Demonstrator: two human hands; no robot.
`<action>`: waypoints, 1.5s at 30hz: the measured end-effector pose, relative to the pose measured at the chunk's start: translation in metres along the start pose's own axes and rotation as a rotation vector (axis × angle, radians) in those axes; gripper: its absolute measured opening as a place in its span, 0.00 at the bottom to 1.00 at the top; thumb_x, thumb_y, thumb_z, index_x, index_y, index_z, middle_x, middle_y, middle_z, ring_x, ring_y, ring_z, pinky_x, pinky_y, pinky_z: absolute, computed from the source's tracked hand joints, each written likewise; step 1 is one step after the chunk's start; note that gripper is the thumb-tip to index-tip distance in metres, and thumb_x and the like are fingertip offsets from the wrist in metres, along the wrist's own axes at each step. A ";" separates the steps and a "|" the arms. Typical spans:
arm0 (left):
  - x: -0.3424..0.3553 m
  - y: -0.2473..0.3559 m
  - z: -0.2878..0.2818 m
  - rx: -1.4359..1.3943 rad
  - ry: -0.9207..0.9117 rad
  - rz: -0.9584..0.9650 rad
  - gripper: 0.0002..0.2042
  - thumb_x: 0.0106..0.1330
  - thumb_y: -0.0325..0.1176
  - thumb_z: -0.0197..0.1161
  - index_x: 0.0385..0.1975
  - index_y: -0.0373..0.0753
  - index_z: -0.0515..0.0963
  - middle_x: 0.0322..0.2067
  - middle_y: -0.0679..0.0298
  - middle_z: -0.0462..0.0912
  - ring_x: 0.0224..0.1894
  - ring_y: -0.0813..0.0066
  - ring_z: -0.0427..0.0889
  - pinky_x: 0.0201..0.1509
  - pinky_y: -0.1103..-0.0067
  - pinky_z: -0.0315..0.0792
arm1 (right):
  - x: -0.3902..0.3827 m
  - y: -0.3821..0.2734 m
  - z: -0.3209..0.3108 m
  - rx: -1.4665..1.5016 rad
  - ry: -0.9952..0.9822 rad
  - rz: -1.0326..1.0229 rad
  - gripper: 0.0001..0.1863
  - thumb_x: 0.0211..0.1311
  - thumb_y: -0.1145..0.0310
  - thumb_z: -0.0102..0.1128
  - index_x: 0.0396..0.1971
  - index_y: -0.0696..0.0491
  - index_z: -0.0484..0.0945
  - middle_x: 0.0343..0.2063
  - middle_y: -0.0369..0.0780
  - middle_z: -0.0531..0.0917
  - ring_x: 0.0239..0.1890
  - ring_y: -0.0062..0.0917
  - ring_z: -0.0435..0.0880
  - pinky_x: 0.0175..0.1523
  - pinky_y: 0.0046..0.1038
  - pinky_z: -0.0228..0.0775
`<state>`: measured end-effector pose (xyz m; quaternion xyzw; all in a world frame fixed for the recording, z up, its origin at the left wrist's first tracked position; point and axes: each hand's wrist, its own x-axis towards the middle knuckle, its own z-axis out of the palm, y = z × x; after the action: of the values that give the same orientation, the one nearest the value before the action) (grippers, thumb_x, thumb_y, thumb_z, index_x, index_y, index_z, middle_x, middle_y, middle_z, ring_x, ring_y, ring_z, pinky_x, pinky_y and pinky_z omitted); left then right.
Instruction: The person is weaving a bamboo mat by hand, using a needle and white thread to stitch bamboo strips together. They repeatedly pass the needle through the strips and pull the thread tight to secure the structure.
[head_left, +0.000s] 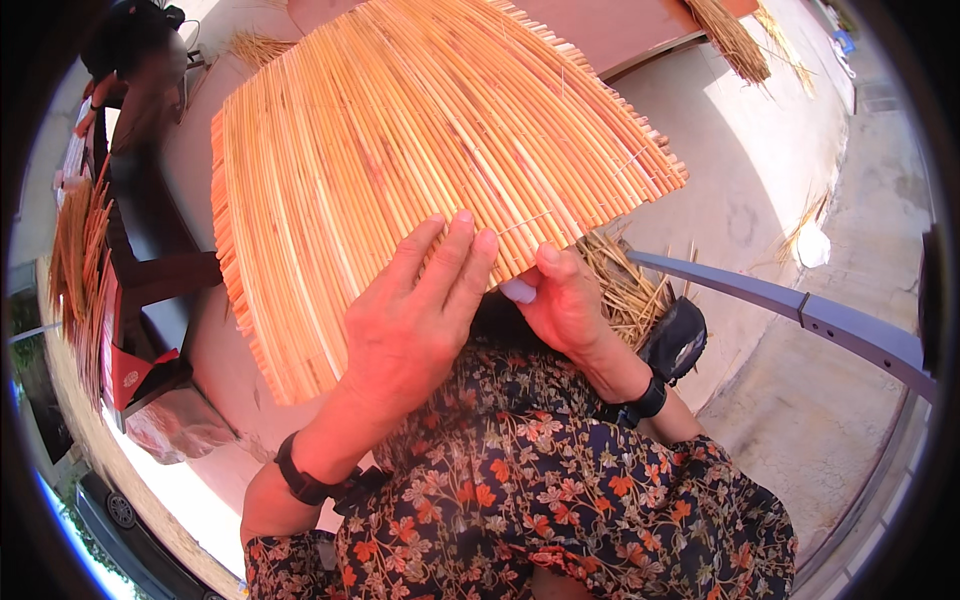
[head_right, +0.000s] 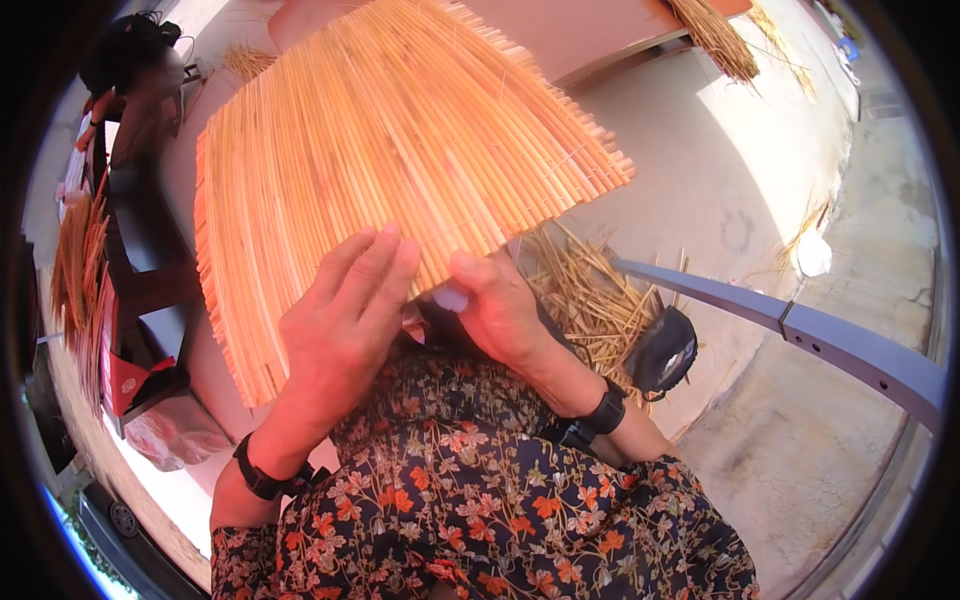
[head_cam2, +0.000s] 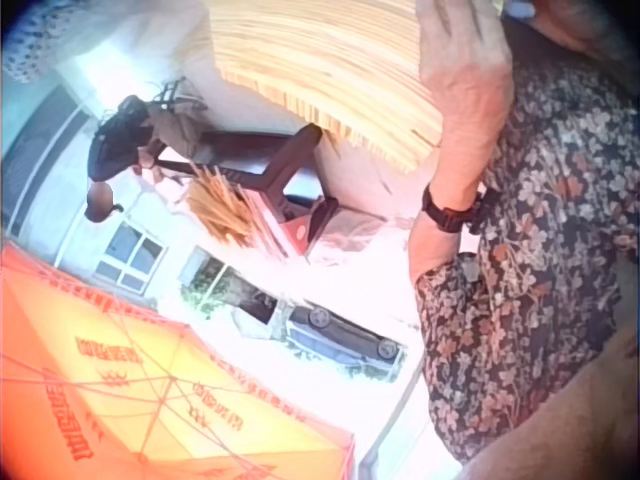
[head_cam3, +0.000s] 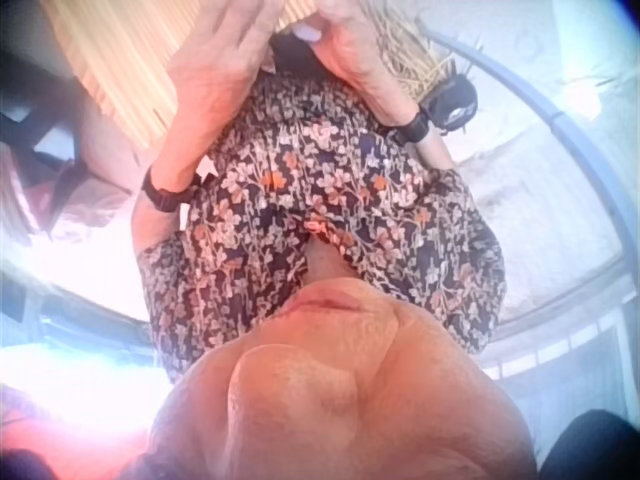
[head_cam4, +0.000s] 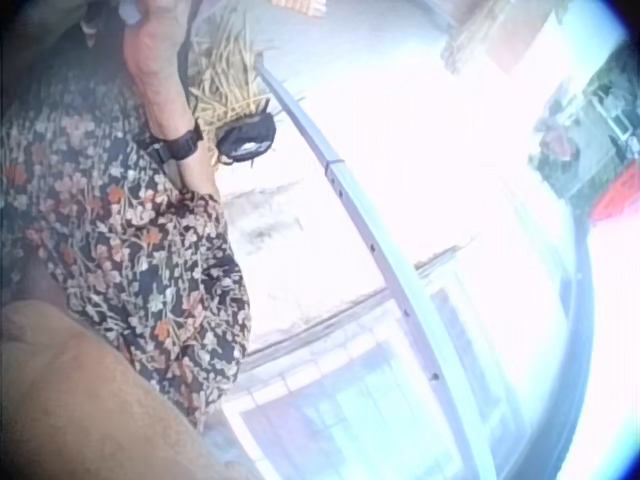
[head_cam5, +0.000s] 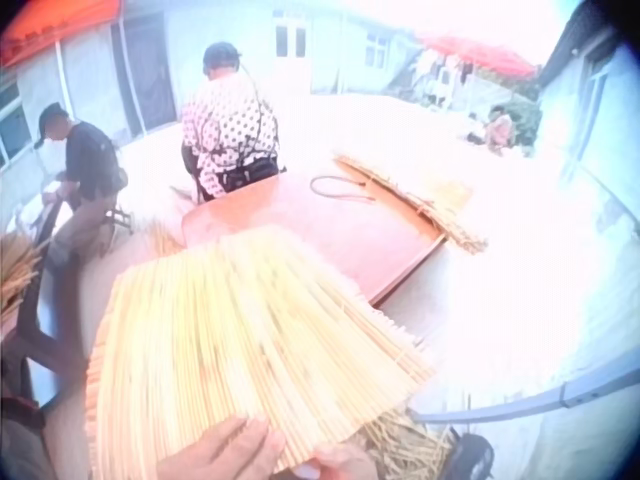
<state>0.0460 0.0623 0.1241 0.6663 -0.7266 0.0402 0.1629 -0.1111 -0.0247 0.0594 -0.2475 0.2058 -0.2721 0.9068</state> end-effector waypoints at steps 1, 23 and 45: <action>0.000 0.000 0.001 0.003 -0.003 0.002 0.24 0.55 0.29 0.62 0.56 0.40 0.80 0.54 0.57 0.82 0.55 0.58 0.82 0.48 0.74 0.82 | -0.001 0.000 0.002 0.012 0.006 0.011 0.31 0.69 0.52 0.58 0.64 0.56 0.68 0.54 0.37 0.79 0.40 0.15 0.74 0.35 0.19 0.61; 0.002 -0.006 0.002 -0.393 0.012 -0.092 0.13 0.54 0.32 0.73 0.39 0.40 0.86 0.45 0.60 0.83 0.50 0.59 0.81 0.50 0.69 0.77 | -0.030 -0.064 0.026 -1.628 0.016 -0.797 0.19 0.59 0.82 0.62 0.51 0.57 0.80 0.36 0.43 0.85 0.34 0.39 0.85 0.40 0.33 0.76; 0.024 -0.029 -0.006 -0.898 0.234 -0.178 0.04 0.60 0.21 0.68 0.32 0.32 0.79 0.35 0.59 0.79 0.39 0.65 0.80 0.46 0.76 0.74 | -0.011 -0.029 0.021 -1.628 -0.045 -0.466 0.18 0.62 0.74 0.65 0.52 0.54 0.79 0.36 0.39 0.88 0.35 0.38 0.84 0.42 0.35 0.73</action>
<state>0.0740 0.0379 0.1321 0.5806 -0.5890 -0.2172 0.5185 -0.1200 -0.0326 0.0945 -0.8648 0.2630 -0.2141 0.3704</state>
